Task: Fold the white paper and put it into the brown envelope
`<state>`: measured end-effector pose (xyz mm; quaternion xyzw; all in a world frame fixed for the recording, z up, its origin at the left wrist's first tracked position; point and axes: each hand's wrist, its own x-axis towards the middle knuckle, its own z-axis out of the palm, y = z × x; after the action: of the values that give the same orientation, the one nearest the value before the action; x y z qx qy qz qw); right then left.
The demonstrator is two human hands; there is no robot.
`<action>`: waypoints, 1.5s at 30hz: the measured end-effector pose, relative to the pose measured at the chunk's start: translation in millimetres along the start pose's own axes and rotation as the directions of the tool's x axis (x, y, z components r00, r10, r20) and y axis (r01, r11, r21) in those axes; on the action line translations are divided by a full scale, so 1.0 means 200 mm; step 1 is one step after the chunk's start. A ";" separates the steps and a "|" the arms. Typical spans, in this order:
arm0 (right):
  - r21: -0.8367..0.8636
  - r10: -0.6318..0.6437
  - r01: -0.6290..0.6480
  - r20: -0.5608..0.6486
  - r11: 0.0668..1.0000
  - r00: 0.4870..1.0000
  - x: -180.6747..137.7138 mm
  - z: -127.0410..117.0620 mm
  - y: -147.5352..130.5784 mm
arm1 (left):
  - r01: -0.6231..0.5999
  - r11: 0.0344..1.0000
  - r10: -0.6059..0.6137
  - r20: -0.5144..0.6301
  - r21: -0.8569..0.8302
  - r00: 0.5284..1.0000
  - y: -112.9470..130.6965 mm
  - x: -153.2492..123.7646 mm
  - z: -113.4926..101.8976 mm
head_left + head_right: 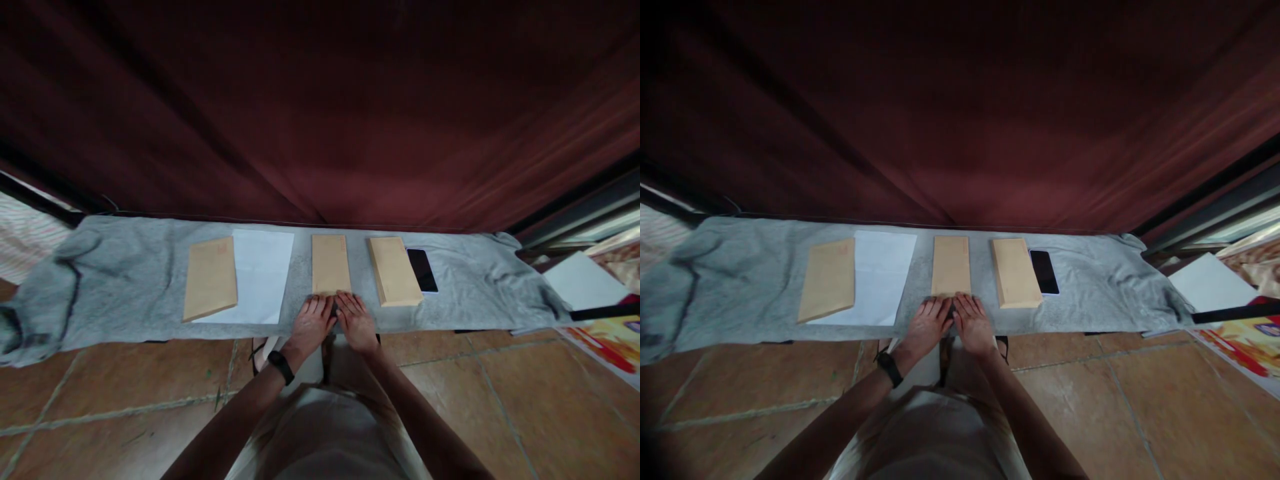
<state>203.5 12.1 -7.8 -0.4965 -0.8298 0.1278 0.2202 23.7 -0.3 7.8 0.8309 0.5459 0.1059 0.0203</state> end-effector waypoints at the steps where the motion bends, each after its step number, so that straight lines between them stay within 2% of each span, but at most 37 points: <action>1: 0.004 -0.002 0.002 0.005 1.000 1.000 0.01 0.00 -0.01 | -0.002 1.000 0.002 0.003 0.011 1.000 0.01 0.01 0.00; 6: -0.002 0.039 -0.039 -0.018 0.999 0.999 -0.01 0.01 -0.02 | -0.023 0.999 0.022 0.005 0.030 1.000 0.03 0.02 -0.01; 12: -0.046 0.080 -0.083 -0.058 0.995 0.995 -0.05 0.00 0.02 | 0.006 1.000 -0.007 -0.028 -0.007 1.000 -0.01 -0.01 0.00; 16: -0.078 0.069 -0.076 -0.086 0.994 0.994 -0.06 0.01 0.04 | -0.014 1.000 0.014 -0.029 0.027 0.999 -0.01 0.01 0.00; 24: -0.153 0.044 -0.062 -0.118 0.986 0.992 -0.06 0.03 0.05 | -0.032 0.995 0.032 0.003 0.092 0.999 0.09 0.10 -0.01; 30: -0.153 0.050 -0.071 -0.141 0.986 0.989 -0.06 0.03 0.04 | -0.002 0.994 0.005 -0.025 0.109 1.000 0.04 0.05 -0.01; 33: -0.154 0.031 -0.051 -0.132 0.987 0.991 -0.05 0.03 0.03 | 0.025 0.994 -0.021 -0.042 0.110 0.999 0.00 0.01 -0.01; 38: -0.147 -0.061 0.053 -0.051 0.988 0.997 0.01 0.06 -0.04 | 0.021 0.991 -0.015 -0.043 0.134 0.999 -0.02 -0.02 -0.01; 42: -0.133 -0.047 0.041 -0.044 0.990 0.998 0.03 0.07 -0.07 | 0.027 0.989 -0.022 -0.033 0.143 0.999 -0.02 -0.01 -0.01; 45: -0.142 -0.023 0.014 -0.061 0.990 0.998 0.01 0.05 -0.04 | 0.032 0.989 -0.028 -0.027 0.144 0.999 -0.02 -0.02 -0.01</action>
<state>191.0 10.8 -13.3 -0.5070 -0.8340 0.0508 0.2114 18.2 -1.6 8.0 0.8205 0.5648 0.0762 -0.0450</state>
